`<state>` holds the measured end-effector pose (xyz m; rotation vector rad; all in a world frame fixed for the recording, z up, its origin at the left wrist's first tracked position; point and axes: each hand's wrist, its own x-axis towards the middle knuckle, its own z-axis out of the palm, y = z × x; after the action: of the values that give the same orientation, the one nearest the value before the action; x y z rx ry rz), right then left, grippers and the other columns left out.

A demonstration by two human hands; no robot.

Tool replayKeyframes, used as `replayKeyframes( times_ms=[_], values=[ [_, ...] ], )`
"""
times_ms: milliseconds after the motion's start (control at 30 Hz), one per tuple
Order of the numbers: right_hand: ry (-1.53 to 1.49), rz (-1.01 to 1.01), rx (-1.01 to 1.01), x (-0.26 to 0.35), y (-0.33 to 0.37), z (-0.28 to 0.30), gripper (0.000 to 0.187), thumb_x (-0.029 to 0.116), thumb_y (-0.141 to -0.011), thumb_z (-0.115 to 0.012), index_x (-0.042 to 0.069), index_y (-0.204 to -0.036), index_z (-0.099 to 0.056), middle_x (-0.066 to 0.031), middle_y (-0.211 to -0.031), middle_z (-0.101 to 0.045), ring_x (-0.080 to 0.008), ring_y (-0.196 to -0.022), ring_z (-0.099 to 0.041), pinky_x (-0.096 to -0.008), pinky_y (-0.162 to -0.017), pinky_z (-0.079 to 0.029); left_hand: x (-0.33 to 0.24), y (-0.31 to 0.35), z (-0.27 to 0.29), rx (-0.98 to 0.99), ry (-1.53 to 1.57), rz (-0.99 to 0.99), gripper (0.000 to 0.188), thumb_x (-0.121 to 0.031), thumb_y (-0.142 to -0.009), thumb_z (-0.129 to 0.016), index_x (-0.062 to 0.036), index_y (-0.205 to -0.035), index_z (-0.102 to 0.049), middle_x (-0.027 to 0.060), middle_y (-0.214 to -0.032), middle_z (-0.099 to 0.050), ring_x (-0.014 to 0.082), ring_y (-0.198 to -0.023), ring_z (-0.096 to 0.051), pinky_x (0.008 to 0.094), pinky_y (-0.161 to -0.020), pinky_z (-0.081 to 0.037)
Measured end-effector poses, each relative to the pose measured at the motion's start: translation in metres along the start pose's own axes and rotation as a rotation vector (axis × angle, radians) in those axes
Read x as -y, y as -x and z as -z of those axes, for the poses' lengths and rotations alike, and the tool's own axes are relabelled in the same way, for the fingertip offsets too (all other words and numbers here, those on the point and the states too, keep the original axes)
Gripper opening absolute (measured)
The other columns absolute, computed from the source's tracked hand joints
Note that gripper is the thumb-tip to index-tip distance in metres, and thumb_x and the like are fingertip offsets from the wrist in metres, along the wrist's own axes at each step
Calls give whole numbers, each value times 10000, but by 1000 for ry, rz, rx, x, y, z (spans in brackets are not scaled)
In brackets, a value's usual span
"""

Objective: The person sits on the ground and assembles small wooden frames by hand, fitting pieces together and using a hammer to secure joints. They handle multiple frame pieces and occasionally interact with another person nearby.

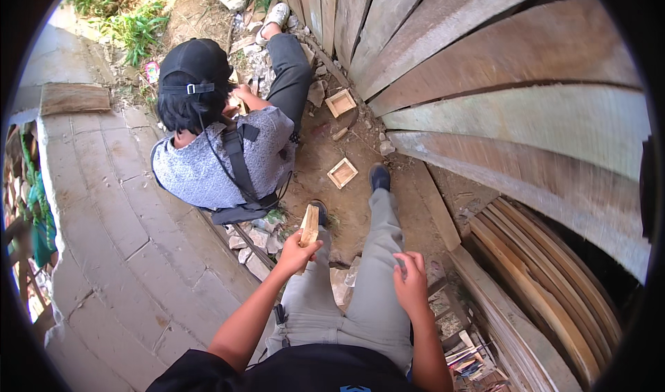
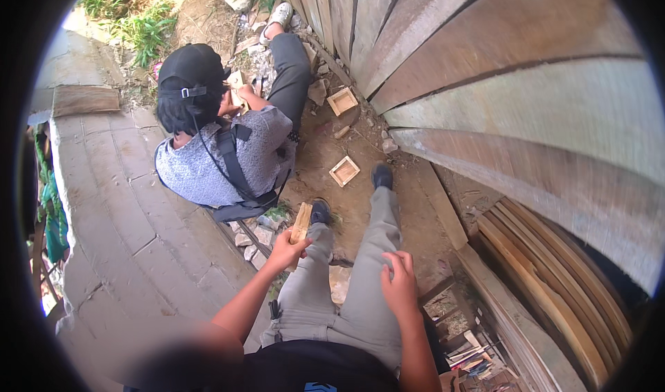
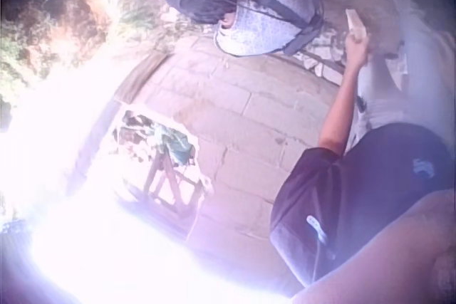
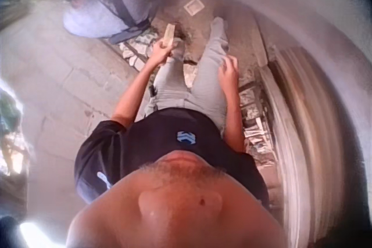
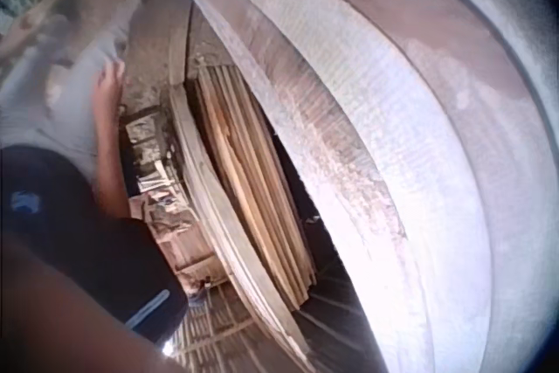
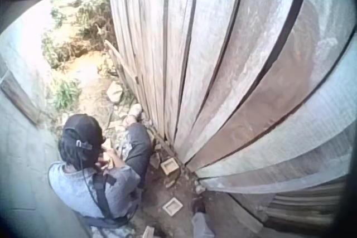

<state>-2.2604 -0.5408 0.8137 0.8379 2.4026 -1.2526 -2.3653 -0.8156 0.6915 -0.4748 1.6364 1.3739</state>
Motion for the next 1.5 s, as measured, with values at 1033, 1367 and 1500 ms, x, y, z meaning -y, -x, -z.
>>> replayKeyframes(
  times_ms=[1033,1367,1500],
  values=[
    [-796,-150,824,122,-560,-266,571,286,-1029,-471,-10,-1493,-321,-267,-1424,-479,-341,-1208,-563,-451,-976,-522,29,-118,-136,-375,501,184,241,-103,-906,-696,-21,-1072,-541,10,-814,-599,92,-630,-586,255,-576,-503],
    [-645,-115,714,100,-551,-264,499,295,-993,-524,-16,-1380,-468,-226,-1334,-563,-296,-1114,-622,-412,-926,-545,48,-105,-98,-400,398,201,238,-84,-904,-691,-16,-1069,-534,14,-799,-599,102,-654,-605,262,-602,-502],
    [-680,-146,668,95,-548,-270,467,275,-972,-541,-34,-1321,-514,-213,-1262,-608,-282,-1060,-645,-399,-886,-561,47,-105,-96,-390,402,222,236,-66,-905,-689,-19,-1072,-528,20,-805,-598,98,-654,-595,257,-597,-492]
  ],
)
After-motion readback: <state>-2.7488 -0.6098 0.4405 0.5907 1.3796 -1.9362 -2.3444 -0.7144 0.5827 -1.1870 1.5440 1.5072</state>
